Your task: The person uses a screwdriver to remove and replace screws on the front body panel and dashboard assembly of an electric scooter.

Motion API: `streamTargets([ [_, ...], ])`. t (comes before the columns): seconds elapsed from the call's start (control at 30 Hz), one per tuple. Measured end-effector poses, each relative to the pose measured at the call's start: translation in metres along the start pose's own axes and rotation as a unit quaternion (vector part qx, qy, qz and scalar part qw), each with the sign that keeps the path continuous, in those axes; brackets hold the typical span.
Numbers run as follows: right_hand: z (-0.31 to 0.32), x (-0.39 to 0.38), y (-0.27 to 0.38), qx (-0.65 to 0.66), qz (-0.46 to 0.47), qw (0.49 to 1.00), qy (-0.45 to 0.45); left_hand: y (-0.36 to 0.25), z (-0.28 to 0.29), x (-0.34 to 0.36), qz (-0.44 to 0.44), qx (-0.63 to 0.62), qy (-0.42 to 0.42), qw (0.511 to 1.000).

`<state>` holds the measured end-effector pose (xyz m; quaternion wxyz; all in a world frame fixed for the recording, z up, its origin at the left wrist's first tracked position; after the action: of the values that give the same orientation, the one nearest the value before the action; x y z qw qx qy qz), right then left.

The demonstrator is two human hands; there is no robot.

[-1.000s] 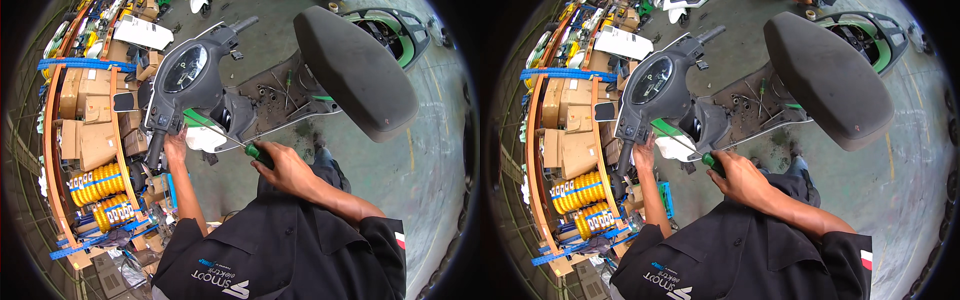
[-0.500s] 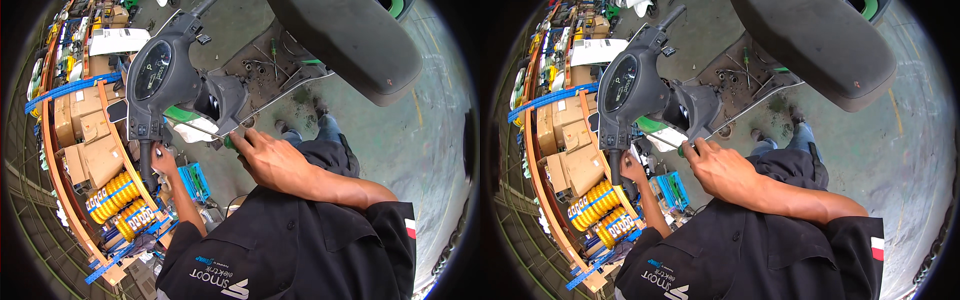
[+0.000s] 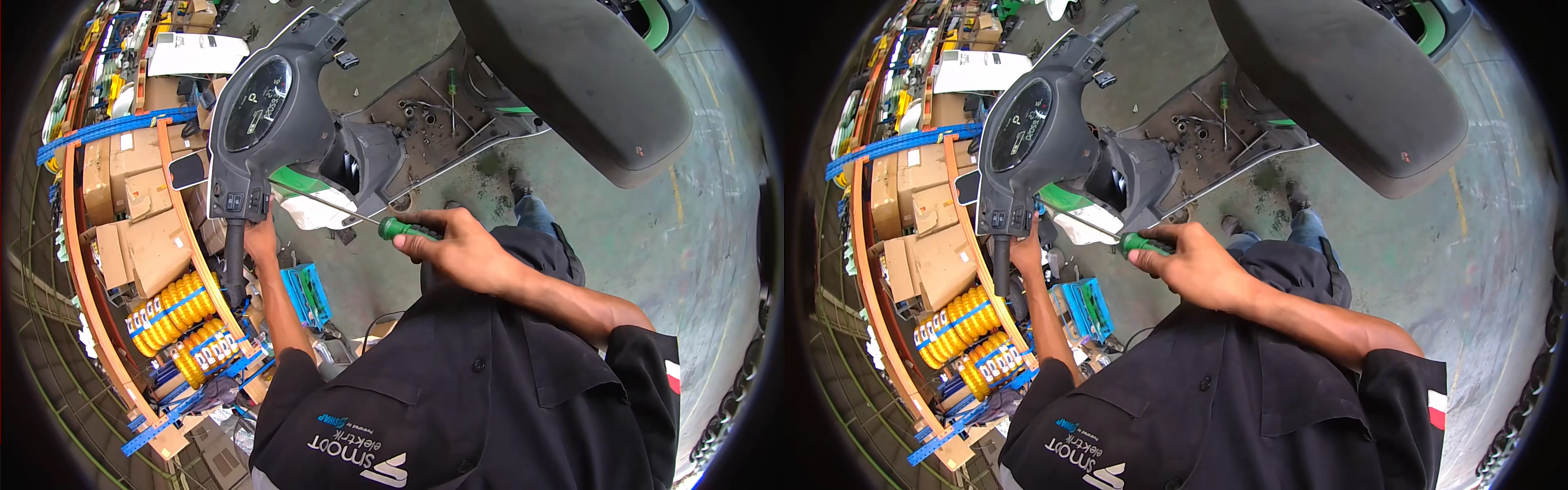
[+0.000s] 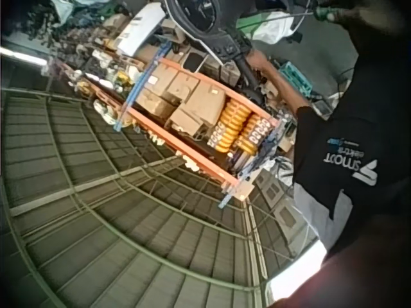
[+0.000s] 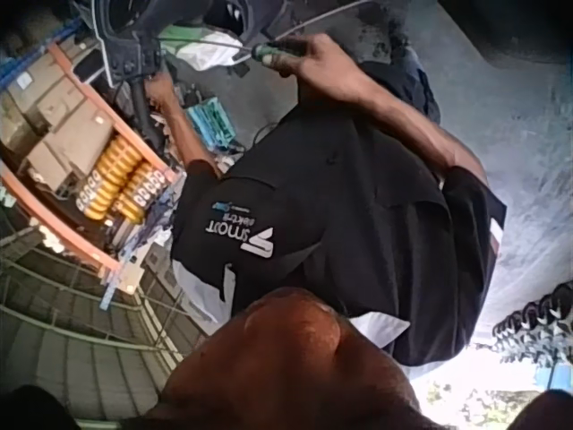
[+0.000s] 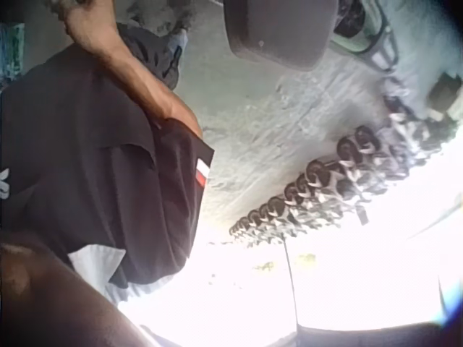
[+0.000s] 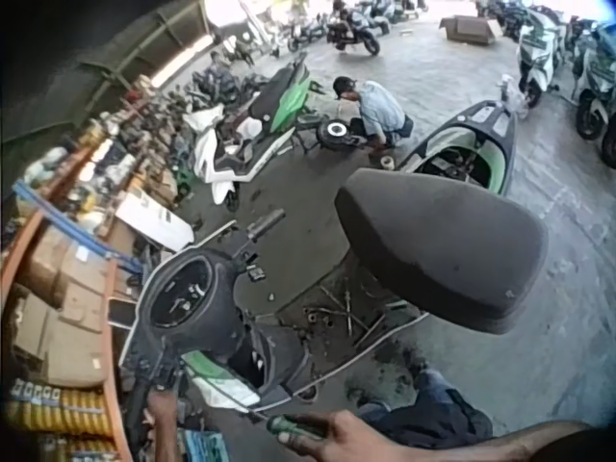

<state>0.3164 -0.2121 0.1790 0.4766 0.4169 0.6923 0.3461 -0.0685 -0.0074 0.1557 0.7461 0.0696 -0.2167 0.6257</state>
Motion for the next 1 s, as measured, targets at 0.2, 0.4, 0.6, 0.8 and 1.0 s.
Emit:
streamTargets([
  [0.2, -0.014, -0.009, 0.002, -0.279, 0.176, 0.943, -0.034, 0.060, -0.019, -0.001, 0.046, -0.113, 0.031, 0.992],
  [0.4, -0.013, -0.007, 0.005, -0.350, 0.178, 0.919, -0.024, 0.020, -0.021, -0.005, -0.023, -0.009, -0.080, 0.997],
  [0.6, -0.012, -0.004, 0.010, -0.385, 0.206, 0.899, -0.027, 0.052, -0.024, -0.002, -0.052, -0.044, -0.037, 0.997],
  [0.8, -0.002, 0.016, -0.010, -0.050, 0.095, 0.994, -0.017, 0.041, -0.027, 0.005, -0.055, -0.104, -0.052, 0.992],
  [1.0, -0.009, 0.008, 0.015, -0.207, 0.157, 0.963, -0.075, 0.031, -0.024, 0.005, -0.016, -0.153, -0.046, 0.987],
])
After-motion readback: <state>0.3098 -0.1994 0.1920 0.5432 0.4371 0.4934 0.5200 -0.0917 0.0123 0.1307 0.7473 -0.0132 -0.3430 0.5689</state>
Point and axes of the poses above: each hand's wrist, its own x-axis towards the middle knuckle, its own z-axis out of the back of the hand, y = z × x, the point moved 2 cm from there along x, towards the middle knuckle, and after that the axes turned 1 degree about z, right-handed, at the moved point
